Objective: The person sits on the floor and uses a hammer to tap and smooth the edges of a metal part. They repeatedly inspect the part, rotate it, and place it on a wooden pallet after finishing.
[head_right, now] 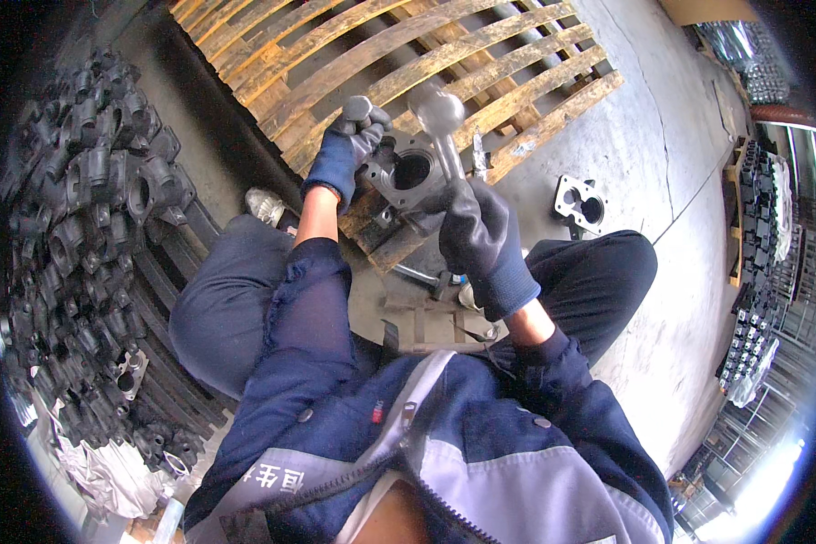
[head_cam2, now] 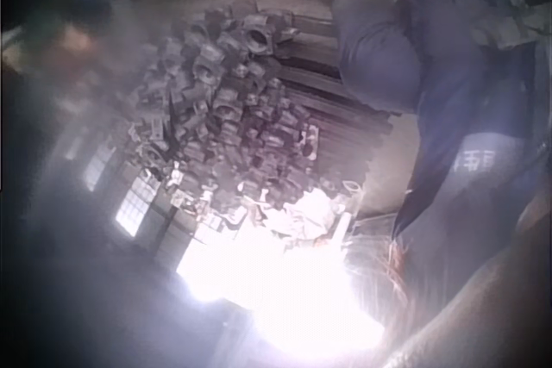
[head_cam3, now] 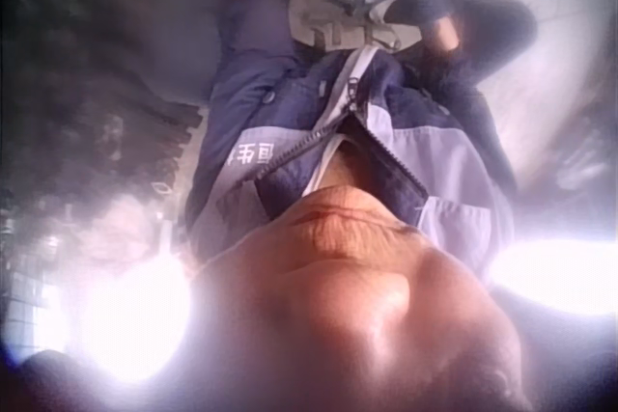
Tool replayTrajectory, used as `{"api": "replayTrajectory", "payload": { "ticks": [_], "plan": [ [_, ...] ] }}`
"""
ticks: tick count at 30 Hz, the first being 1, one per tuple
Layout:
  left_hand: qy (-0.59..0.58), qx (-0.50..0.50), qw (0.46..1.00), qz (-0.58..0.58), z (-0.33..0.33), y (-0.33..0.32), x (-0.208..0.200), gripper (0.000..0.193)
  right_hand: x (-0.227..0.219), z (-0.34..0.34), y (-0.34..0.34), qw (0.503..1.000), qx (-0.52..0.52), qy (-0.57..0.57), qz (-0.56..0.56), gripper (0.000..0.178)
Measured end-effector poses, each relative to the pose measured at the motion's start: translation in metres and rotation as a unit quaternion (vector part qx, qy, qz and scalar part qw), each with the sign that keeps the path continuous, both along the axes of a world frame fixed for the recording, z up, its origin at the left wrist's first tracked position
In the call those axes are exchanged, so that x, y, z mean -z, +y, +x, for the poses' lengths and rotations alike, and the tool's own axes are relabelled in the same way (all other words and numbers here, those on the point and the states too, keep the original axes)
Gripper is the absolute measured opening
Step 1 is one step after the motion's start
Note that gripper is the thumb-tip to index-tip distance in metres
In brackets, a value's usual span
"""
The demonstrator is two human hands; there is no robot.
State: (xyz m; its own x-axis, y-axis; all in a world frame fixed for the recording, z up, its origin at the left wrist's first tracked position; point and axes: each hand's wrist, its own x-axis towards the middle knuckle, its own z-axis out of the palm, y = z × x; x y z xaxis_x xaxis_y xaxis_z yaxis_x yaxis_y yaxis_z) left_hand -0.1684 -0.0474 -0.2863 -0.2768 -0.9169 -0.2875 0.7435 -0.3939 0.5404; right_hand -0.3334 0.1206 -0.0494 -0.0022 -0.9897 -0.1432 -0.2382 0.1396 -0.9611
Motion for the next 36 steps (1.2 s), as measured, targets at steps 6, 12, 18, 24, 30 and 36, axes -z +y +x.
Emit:
{"api": "replayTrajectory", "payload": {
  "ticks": [6,12,18,24,30,36],
  "plan": [
    [-0.328,0.0,0.924,-0.199,0.021,-0.018,0.046,0.037,-0.072,0.029,-0.049,0.972,-0.014,0.003,-0.235,0.047],
    [-0.629,0.073,0.706,-0.317,-0.007,0.02,-0.025,0.04,0.071,0.028,-0.059,0.989,0.011,0.086,0.12,0.037],
    [-0.11,-0.083,0.986,-0.097,0.058,0.013,-0.018,0.008,0.012,0.048,-0.054,0.993,0.044,-0.031,0.108,0.045],
    [-0.3,-0.134,0.914,-0.239,0.026,0.028,-0.05,0.02,0.009,0.011,-0.025,0.992,0.048,-0.047,0.107,0.055],
    [-0.38,-0.01,0.899,-0.217,0.015,0.03,-0.061,0.015,0.012,0.01,-0.01,0.992,0.061,-0.052,0.094,0.057],
    [-0.251,-0.002,0.956,-0.153,0.017,-0.001,0.009,0.012,0.009,0.009,-0.021,0.994,-0.006,-0.084,0.07,0.052]
  ]
}}
